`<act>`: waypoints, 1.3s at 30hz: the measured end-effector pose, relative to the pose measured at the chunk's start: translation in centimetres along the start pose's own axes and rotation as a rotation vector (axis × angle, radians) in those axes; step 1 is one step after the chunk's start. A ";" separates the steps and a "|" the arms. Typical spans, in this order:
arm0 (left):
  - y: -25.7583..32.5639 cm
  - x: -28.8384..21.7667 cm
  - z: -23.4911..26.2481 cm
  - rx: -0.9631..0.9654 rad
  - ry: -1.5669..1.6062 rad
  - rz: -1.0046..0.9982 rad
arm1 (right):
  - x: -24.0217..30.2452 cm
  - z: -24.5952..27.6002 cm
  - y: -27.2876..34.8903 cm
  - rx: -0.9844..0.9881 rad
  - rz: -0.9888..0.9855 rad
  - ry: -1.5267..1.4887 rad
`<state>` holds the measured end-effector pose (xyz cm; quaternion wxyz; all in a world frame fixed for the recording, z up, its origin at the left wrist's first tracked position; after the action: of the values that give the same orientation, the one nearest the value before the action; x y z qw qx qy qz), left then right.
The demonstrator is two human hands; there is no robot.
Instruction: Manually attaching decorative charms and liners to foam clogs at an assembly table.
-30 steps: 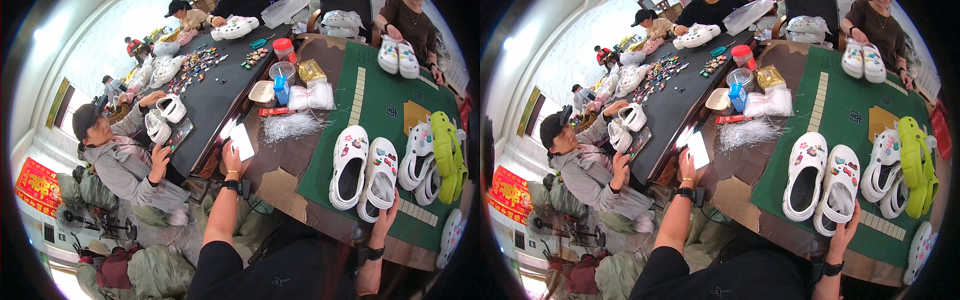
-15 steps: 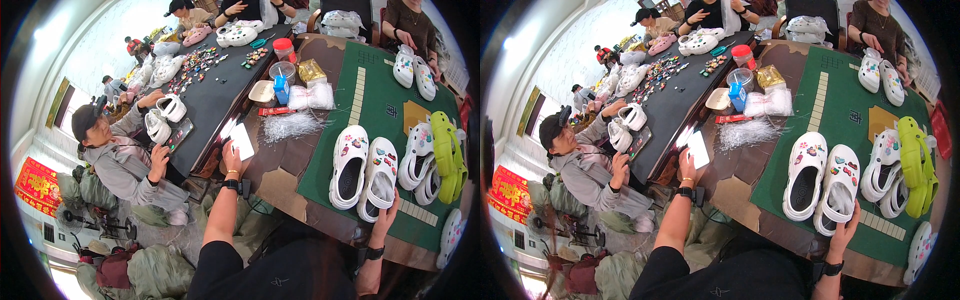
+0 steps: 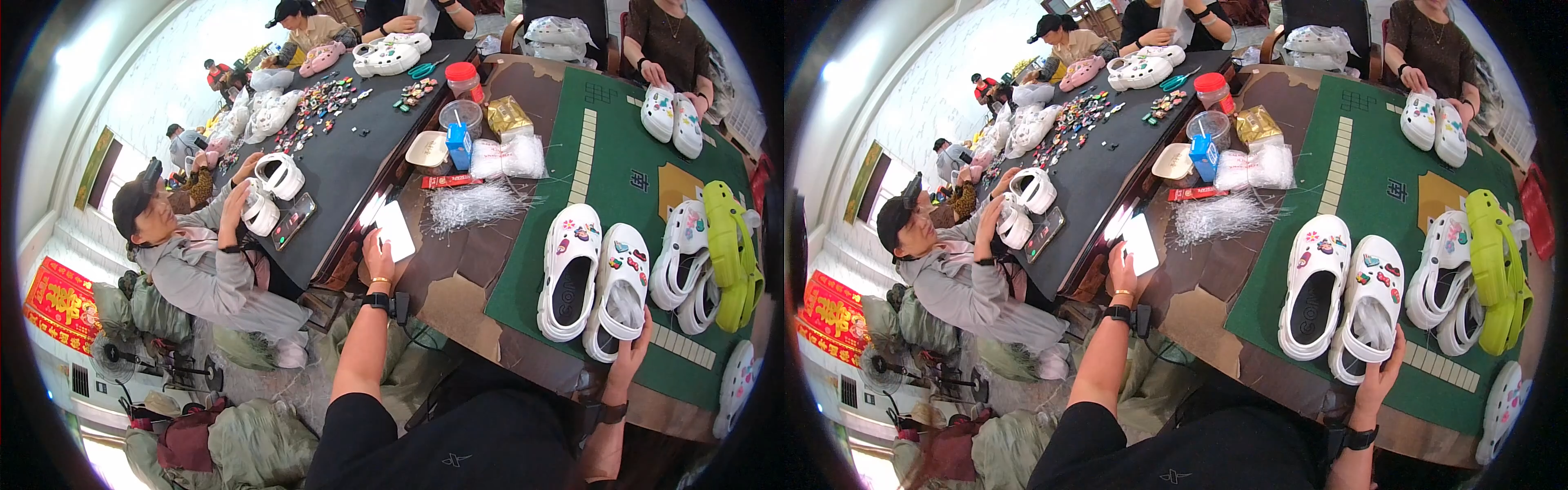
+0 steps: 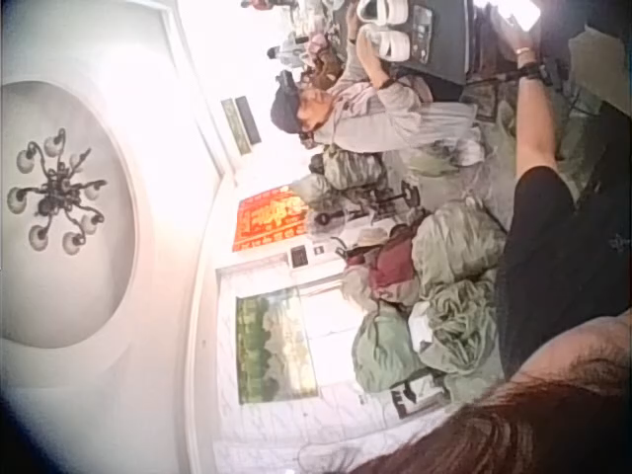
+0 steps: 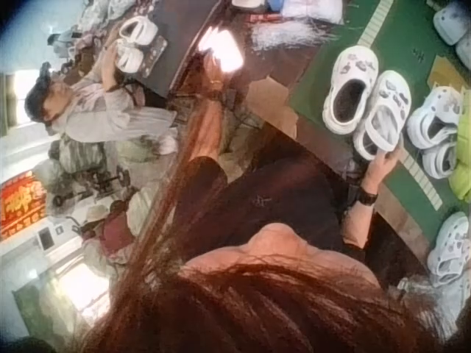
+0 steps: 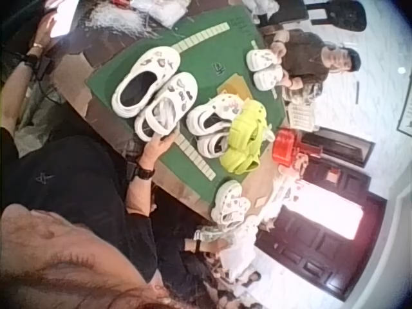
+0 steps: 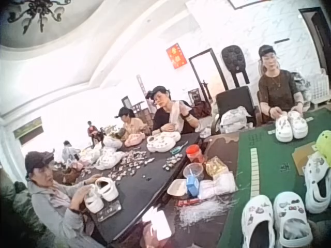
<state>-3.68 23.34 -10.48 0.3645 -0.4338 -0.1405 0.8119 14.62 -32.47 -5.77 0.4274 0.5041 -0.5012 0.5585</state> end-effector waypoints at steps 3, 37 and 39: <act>0.0 0.1 0.0 0.005 -0.013 0.001 | 0.1 -0.1 0.0 0.007 0.014 0.004; 0.1 0.3 -0.4 -0.003 -0.027 -0.014 | 0.7 -0.2 0.2 -0.009 0.002 0.027; 0.1 0.6 -0.4 -0.005 -0.037 -0.024 | 0.6 -0.2 0.2 -0.012 0.000 0.021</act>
<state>-3.58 23.66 -11.12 0.3705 -0.4177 -0.1543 0.8151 14.36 -32.35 -5.18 0.4356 0.4958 -0.4999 0.5608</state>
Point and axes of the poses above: each hand's wrist, its own y-axis away from the middle knuckle, its own z-axis out of the back of the hand, x = y × z, the point moved 3 cm from there along -y, towards the middle knuckle, and after that the axes turned 5 degrees about -z, right-handed, at the moved point
